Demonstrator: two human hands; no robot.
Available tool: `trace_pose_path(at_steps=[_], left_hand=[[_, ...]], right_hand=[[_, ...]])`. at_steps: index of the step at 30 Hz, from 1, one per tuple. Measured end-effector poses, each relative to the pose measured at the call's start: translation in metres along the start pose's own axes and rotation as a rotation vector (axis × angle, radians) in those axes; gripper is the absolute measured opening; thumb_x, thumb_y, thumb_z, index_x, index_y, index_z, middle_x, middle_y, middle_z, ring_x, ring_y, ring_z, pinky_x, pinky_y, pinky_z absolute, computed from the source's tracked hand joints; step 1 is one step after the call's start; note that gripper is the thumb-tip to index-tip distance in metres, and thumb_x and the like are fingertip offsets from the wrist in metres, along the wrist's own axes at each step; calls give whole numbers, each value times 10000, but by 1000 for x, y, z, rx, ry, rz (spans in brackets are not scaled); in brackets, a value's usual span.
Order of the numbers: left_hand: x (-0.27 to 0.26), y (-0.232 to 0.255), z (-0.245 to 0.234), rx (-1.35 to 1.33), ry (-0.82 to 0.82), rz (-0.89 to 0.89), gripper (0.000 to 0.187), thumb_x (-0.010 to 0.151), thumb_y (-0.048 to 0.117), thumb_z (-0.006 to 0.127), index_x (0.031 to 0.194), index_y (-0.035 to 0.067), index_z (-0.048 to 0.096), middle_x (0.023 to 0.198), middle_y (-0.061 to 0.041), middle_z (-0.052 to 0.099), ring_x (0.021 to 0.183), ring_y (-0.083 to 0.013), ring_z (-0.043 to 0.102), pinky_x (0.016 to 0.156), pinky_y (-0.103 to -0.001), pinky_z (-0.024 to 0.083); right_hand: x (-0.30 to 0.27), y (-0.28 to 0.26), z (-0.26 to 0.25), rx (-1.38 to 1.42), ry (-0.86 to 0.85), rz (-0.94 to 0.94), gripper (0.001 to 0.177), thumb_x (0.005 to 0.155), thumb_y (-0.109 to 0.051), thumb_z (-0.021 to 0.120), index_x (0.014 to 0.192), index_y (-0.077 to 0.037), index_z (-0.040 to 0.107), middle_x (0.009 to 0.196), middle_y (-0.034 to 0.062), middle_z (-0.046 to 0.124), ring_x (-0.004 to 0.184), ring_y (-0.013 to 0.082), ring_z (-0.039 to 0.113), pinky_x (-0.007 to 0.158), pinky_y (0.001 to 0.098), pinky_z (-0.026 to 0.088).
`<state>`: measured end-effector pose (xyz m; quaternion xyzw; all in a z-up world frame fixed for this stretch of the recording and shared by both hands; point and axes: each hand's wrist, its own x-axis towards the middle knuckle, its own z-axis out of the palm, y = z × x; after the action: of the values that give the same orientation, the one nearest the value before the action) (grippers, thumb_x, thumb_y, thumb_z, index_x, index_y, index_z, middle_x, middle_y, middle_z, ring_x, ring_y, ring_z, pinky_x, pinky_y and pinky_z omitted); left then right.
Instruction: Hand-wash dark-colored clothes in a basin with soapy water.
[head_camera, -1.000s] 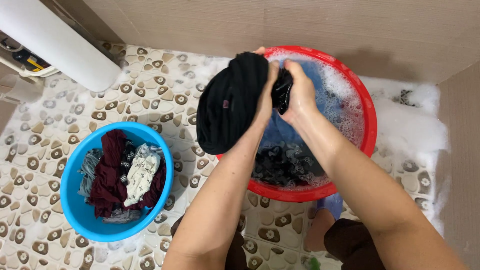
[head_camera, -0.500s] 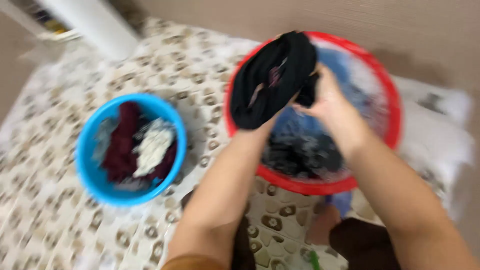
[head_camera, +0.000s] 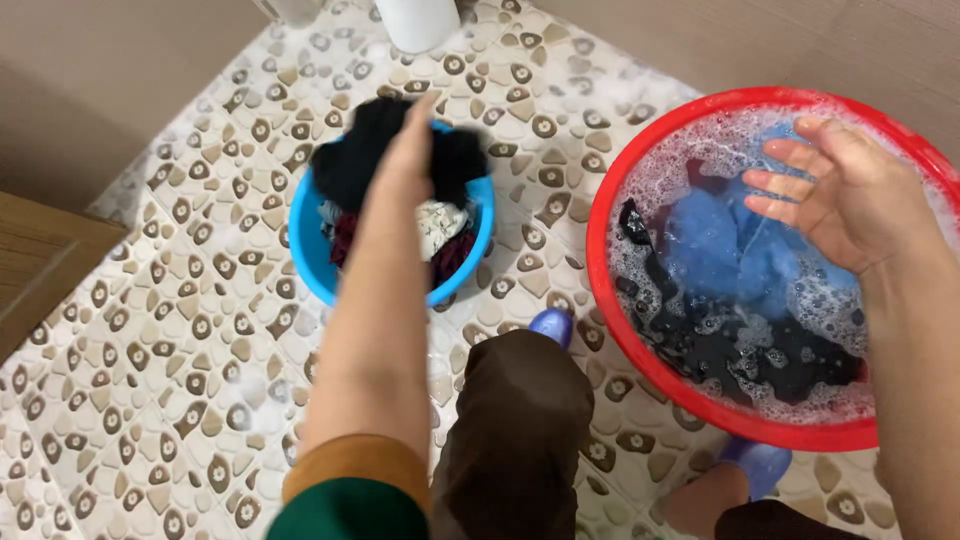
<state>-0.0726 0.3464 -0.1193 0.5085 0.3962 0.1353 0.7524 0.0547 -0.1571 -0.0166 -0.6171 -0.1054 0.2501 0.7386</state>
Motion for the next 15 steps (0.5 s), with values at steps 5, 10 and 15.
trace_pose_path(at_steps=[5, 10, 15], left_hand=[[-42, 1, -48, 139, 291, -144, 654, 889, 522, 657, 1380, 119, 504, 1353, -160, 508, 1166, -432, 517, 961, -718, 385], [2, 2, 2, 247, 87, 177, 574, 913, 313, 745, 1246, -117, 560, 866, -132, 483, 711, -310, 418, 622, -486, 371], [-70, 37, 165, 682, -332, 553, 487, 842, 317, 717, 1265, 85, 649, 938, -22, 746, 715, -144, 668, 617, -334, 548]], right_hand=[[8, 7, 12, -134, -25, 53, 408, 1052, -310, 576, 1373, -76, 483, 1358, 175, 559, 1183, 405, 613, 932, 545, 539], [25, 17, -16, -335, 19, 103, 474, 1015, -312, 616, 1414, -92, 485, 1304, 84, 577, 1119, 262, 625, 871, 452, 542], [20, 28, -93, -1061, 24, 62, 608, 895, -385, 733, 1412, -105, 582, 1285, 105, 642, 1070, 269, 617, 918, 431, 511]])
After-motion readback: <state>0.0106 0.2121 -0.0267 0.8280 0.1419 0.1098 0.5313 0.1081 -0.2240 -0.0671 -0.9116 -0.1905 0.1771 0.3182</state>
